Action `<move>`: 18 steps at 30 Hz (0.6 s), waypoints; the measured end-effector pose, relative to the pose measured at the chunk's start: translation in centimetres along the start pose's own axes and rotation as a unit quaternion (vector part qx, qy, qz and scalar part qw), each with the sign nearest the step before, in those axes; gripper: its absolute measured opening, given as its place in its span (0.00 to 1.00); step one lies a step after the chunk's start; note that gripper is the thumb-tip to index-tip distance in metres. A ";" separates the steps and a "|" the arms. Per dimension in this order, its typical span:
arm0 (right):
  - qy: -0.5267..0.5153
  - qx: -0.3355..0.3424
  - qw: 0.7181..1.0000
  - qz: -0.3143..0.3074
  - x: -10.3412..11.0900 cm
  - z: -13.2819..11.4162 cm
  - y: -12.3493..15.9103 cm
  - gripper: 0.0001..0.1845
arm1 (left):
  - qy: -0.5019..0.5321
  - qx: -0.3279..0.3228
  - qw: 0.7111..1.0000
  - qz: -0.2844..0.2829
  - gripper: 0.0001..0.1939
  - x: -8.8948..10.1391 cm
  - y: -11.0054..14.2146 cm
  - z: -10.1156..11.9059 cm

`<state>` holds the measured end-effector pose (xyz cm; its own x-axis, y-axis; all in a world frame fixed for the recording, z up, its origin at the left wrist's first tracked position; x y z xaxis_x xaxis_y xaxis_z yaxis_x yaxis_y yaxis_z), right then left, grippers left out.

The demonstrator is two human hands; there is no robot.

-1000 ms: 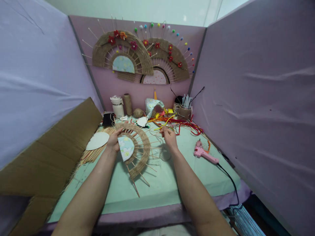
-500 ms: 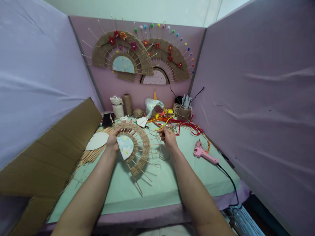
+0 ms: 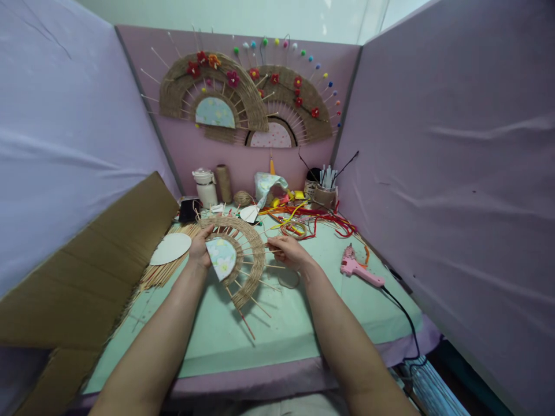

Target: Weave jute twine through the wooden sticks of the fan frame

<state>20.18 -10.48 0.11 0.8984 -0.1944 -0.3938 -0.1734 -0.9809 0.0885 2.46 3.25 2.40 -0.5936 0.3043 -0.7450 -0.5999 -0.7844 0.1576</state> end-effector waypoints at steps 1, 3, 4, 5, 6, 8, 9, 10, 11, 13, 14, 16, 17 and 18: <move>-0.005 0.001 1.000 0.009 0.1 0.0 0.0 0.18 | -0.001 0.005 1.000 0.002 0.16 -0.1 0.0 0.0; -0.017 0.005 0.999 0.036 0.4 -0.2 -0.1 0.17 | -0.009 0.016 1.000 -0.001 0.14 -0.2 0.1 -0.2; -0.025 0.010 0.998 0.050 0.6 -0.3 -0.1 0.17 | -0.015 0.024 1.000 -0.009 0.13 -0.3 0.1 -0.3; -0.034 0.019 0.997 0.064 0.8 -0.4 -0.2 0.17 | -0.024 0.033 0.999 -0.018 0.13 -0.5 0.1 -0.5; -0.043 0.030 0.996 0.077 1.0 -0.5 -0.2 0.17 | -0.033 0.044 0.998 -0.025 0.14 -0.6 0.2 -0.8; -0.059 0.057 0.992 0.097 1.3 -0.8 -0.3 0.18 | -0.052 0.073 0.995 -0.035 0.15 -0.8 0.4 -1.7; -0.064 0.068 0.990 0.103 1.4 -0.9 -0.3 0.18 | -0.065 0.090 0.993 -0.041 0.16 -0.9 0.5 -2.2; -0.066 0.076 0.989 0.106 1.5 -1.0 -0.3 0.18 | -0.077 0.106 0.990 -0.049 0.17 -1.0 0.6 -2.7; -0.065 0.081 0.989 0.106 1.6 -1.0 -0.3 0.18 | -0.087 0.121 0.987 -0.060 0.19 -1.2 0.8 -3.1; -0.055 0.078 0.990 0.102 1.6 -1.0 -0.5 0.19 | -0.098 0.134 0.983 -0.077 0.21 -1.4 0.9 -3.7; -0.048 0.074 0.991 0.101 1.6 -0.9 -0.6 0.20 | -0.100 0.133 0.983 -0.080 0.22 -1.4 1.0 -3.9; -0.031 0.074 0.991 0.109 1.7 -0.6 -0.8 0.21 | -0.099 0.122 0.985 -0.076 0.23 -1.4 0.9 -3.8; -0.019 0.079 0.990 0.119 1.8 -0.6 -0.9 0.22 | -0.098 0.111 0.986 -0.071 0.23 -1.4 0.8 -3.6; -0.003 0.089 0.987 0.132 1.9 -0.6 -0.9 0.23 | -0.097 0.099 0.988 -0.063 0.22 -1.3 0.7 -3.4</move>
<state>22.24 -9.93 -0.21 0.8103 -0.4422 -0.3845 -0.4690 -0.8828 0.0268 4.63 0.49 1.28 -0.5874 0.5066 -0.6311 -0.7575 -0.6187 0.2084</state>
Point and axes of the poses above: each hand's wrist, its own y-axis away from the middle knuckle, its own x-axis out of the back of the hand, z = x × y, the point moved 3 cm from there along -y, towards the middle knuckle, and after that the axes turned 3 degrees about -y, right-handed, at the moved point
